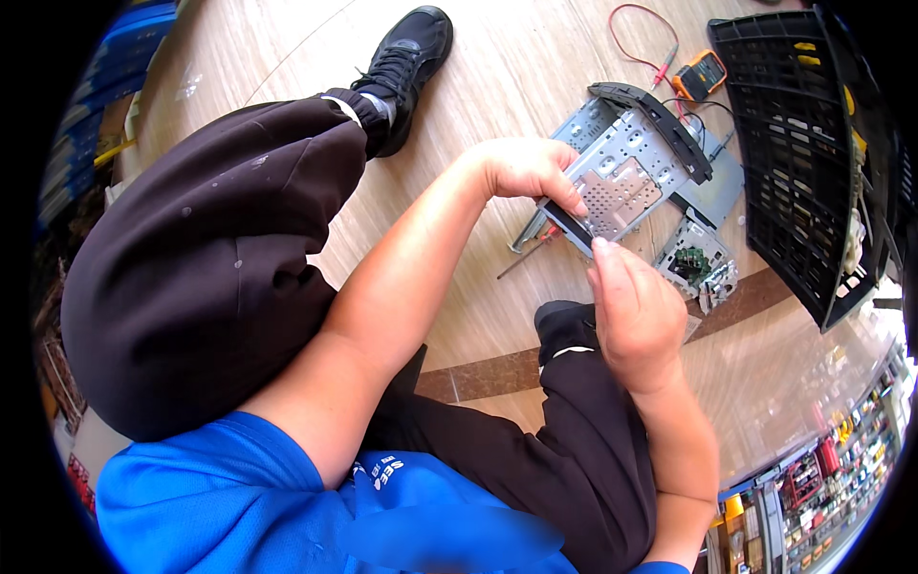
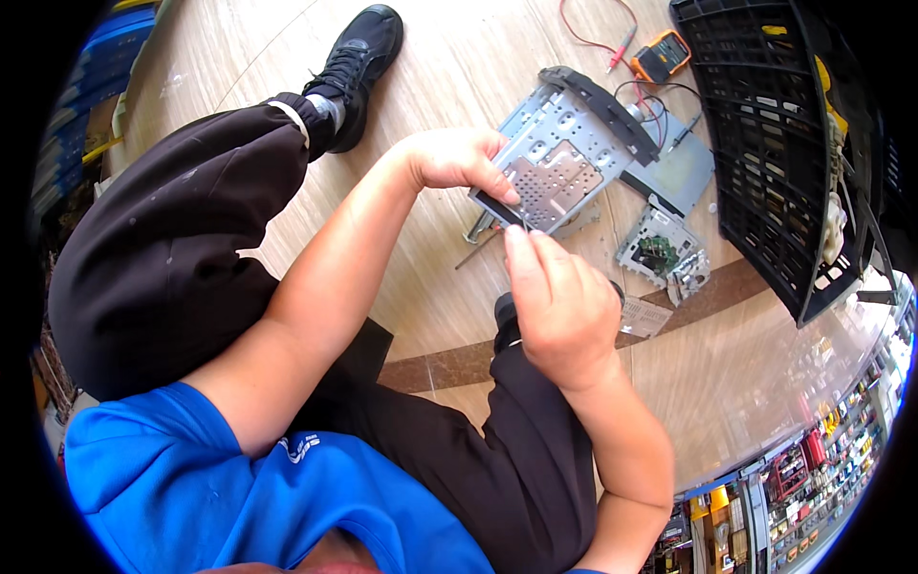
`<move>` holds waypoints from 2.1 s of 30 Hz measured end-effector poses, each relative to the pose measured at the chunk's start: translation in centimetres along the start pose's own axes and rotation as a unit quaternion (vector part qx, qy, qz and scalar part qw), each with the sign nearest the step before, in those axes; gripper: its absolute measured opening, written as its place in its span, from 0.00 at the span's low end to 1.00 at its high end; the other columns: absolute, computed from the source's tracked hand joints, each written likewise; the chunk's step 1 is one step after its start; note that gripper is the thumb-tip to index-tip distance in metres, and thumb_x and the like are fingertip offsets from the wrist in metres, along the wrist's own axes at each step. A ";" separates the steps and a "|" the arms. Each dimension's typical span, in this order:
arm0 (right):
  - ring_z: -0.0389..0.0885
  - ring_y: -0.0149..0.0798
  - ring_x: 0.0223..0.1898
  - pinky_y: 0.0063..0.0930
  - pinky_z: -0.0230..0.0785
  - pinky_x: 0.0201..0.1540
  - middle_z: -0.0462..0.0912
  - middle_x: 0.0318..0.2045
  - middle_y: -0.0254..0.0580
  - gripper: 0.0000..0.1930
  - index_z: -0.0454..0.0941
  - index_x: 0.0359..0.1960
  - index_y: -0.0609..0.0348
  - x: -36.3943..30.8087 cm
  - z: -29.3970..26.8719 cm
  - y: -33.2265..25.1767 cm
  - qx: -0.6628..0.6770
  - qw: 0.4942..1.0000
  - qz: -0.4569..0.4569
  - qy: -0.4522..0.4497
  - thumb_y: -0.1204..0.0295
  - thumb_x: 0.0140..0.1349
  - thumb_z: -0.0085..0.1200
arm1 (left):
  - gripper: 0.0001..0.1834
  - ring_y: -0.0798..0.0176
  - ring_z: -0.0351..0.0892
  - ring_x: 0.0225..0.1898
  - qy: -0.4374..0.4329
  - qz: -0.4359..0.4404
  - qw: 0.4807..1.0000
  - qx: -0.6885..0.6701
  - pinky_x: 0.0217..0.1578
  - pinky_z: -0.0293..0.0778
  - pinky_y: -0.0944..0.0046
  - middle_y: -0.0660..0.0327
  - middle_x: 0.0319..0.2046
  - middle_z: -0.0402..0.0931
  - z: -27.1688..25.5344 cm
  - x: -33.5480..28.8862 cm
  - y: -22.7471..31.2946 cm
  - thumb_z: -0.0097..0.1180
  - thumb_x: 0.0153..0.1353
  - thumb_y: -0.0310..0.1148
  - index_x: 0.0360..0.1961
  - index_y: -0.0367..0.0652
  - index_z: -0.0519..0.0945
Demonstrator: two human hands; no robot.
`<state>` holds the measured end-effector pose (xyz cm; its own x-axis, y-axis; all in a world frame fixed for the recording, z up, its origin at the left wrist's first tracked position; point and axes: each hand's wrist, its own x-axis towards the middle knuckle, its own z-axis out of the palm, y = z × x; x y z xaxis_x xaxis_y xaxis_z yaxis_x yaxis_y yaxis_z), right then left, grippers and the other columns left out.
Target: The person disassembles an electronic device by prying and detaching metal plates with a small tool and removing components by hand before placing the parts on the floor.
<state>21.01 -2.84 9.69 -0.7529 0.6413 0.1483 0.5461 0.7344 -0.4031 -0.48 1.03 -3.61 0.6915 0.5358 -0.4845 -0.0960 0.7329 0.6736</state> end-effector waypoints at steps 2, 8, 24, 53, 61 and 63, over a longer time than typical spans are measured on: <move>0.82 0.42 0.35 0.30 0.75 0.34 0.80 0.44 0.48 0.22 0.74 0.55 0.63 0.4 -0.5 0.1 0.007 1.000 0.009 -0.011 0.77 0.57 0.55 | 0.16 0.66 0.83 0.33 0.004 0.001 1.000 0.023 0.38 0.79 0.65 0.59 0.34 0.84 -0.2 0.0 0.0 0.65 0.55 0.31 0.43 0.35 0.82; 0.81 0.40 0.32 0.30 0.74 0.33 0.82 0.43 0.47 0.21 0.75 0.54 0.63 0.0 0.3 0.4 0.036 0.999 -0.032 0.013 0.76 0.56 0.55 | 0.20 0.66 0.81 0.42 -0.017 -0.027 0.999 -0.011 0.48 0.76 0.66 0.58 0.41 0.83 -0.2 0.0 0.5 0.65 0.55 0.27 0.48 0.31 0.80; 0.83 0.38 0.30 0.27 0.74 0.29 0.83 0.40 0.48 0.17 0.78 0.47 0.64 -0.9 1.8 -0.4 0.018 0.996 0.008 0.086 0.76 0.54 0.55 | 0.18 0.67 0.81 0.38 -0.014 -0.005 1.000 -0.016 0.44 0.77 0.66 0.60 0.38 0.83 0.0 0.0 0.1 0.66 0.54 0.30 0.46 0.34 0.81; 0.76 0.43 0.24 0.34 0.68 0.32 0.79 0.28 0.46 0.13 0.74 0.50 0.61 -4.9 -0.8 7.4 0.226 0.921 0.292 0.126 0.75 0.65 0.50 | 0.25 0.55 0.82 0.47 0.090 -0.001 0.990 -0.107 0.51 0.78 0.55 0.50 0.47 0.80 1.6 0.2 1.9 0.63 0.56 0.25 0.55 0.27 0.73; 0.81 0.53 0.35 0.42 0.71 0.42 0.81 0.33 0.55 0.12 0.75 0.45 0.64 -6.3 0.7 9.2 0.196 0.930 0.311 -0.015 0.77 0.60 0.46 | 0.24 0.55 0.82 0.47 0.081 0.014 0.990 -0.112 0.51 0.78 0.56 0.50 0.47 0.80 1.2 0.2 1.5 0.62 0.57 0.25 0.55 0.27 0.73; 0.81 0.54 0.37 0.40 0.72 0.44 0.82 0.33 0.56 0.13 0.76 0.43 0.65 -5.8 -0.2 9.3 0.197 0.914 0.343 -0.084 0.77 0.59 0.43 | 0.24 0.55 0.82 0.47 0.076 0.008 0.992 -0.100 0.51 0.78 0.56 0.50 0.47 0.80 1.3 0.1 1.8 0.62 0.57 0.25 0.54 0.27 0.74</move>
<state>30.53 0.33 5.22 -0.3461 0.8534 -0.3899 0.7617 0.0129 -0.6479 0.31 1.84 -1.72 0.5745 0.5938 -0.5634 -0.2567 0.7842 0.5649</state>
